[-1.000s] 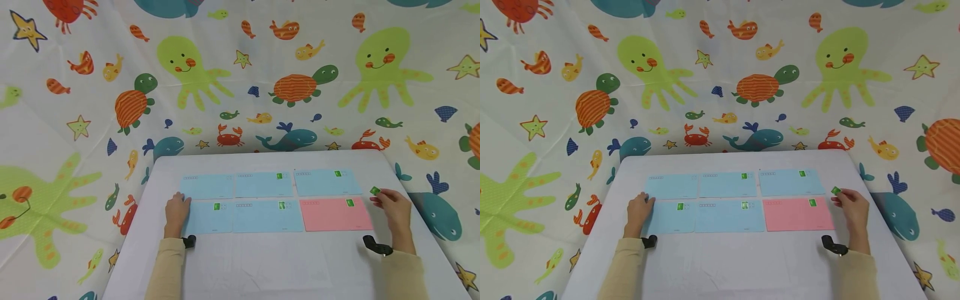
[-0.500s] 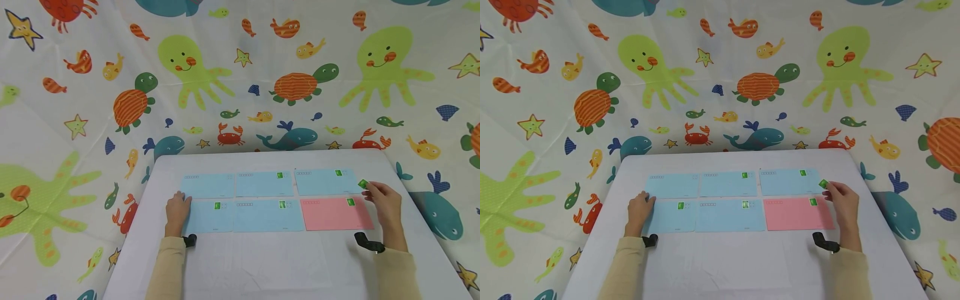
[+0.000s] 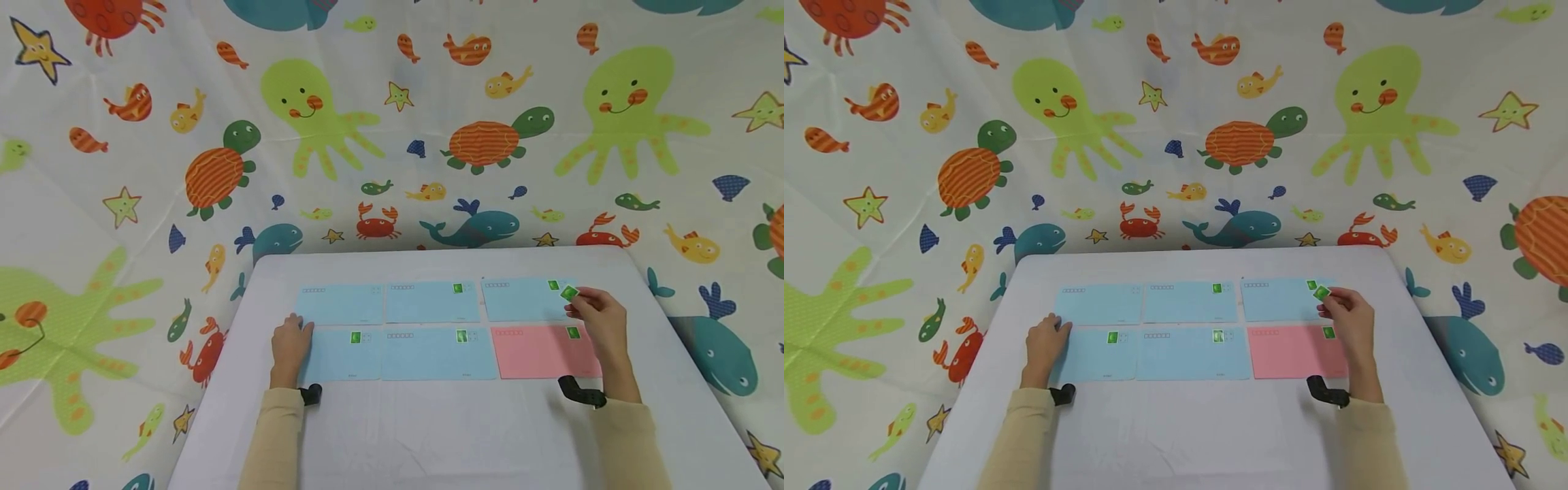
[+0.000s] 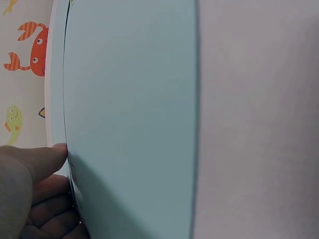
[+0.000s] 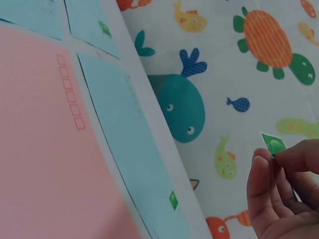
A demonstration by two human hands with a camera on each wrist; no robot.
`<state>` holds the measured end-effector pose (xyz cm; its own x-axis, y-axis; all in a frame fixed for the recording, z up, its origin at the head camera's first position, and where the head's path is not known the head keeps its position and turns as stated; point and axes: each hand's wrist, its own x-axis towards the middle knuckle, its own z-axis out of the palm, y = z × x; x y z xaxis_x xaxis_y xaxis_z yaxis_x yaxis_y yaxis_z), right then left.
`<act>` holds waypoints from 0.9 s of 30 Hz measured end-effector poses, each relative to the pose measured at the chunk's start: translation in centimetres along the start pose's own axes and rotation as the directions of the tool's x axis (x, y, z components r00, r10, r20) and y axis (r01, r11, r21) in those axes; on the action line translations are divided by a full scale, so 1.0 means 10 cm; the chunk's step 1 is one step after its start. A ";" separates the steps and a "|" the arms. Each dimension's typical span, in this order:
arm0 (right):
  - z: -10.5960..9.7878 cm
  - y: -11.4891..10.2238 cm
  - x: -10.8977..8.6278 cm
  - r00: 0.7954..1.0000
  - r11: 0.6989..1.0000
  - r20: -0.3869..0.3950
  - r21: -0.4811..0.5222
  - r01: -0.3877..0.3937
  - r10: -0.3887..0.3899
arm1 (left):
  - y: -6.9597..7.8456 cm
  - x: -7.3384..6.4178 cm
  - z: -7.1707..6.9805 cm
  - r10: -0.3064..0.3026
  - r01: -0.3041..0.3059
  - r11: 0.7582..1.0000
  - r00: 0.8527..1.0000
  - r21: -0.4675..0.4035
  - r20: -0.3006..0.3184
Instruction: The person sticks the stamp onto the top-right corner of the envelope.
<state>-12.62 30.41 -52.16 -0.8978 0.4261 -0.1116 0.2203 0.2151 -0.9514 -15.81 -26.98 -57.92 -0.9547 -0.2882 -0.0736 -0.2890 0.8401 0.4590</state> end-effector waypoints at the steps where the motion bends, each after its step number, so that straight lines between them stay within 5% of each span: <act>1: 0.04 -0.02 0.00 1.000 1.000 0.007 0.022 0.006 -0.006 | -0.01 0.00 0.00 -0.002 0.002 1.000 1.000 -0.002 -0.002; 7: 0.28 -0.09 0.01 0.998 0.995 0.041 0.084 0.048 -0.051 | -0.04 -0.01 0.03 0.001 -0.002 1.000 1.000 -0.022 -0.025; 27: 1.02 -0.26 0.11 0.981 0.996 0.174 0.024 0.083 -0.085 | -0.01 -0.02 0.02 -0.009 0.006 0.999 0.999 -0.052 -0.049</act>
<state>-18.09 21.32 -52.72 -0.9659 0.2468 -0.0780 0.1363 0.2287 -0.9639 -15.57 -26.86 -58.15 -0.9475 -0.3181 -0.0339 -0.2910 0.8131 0.5042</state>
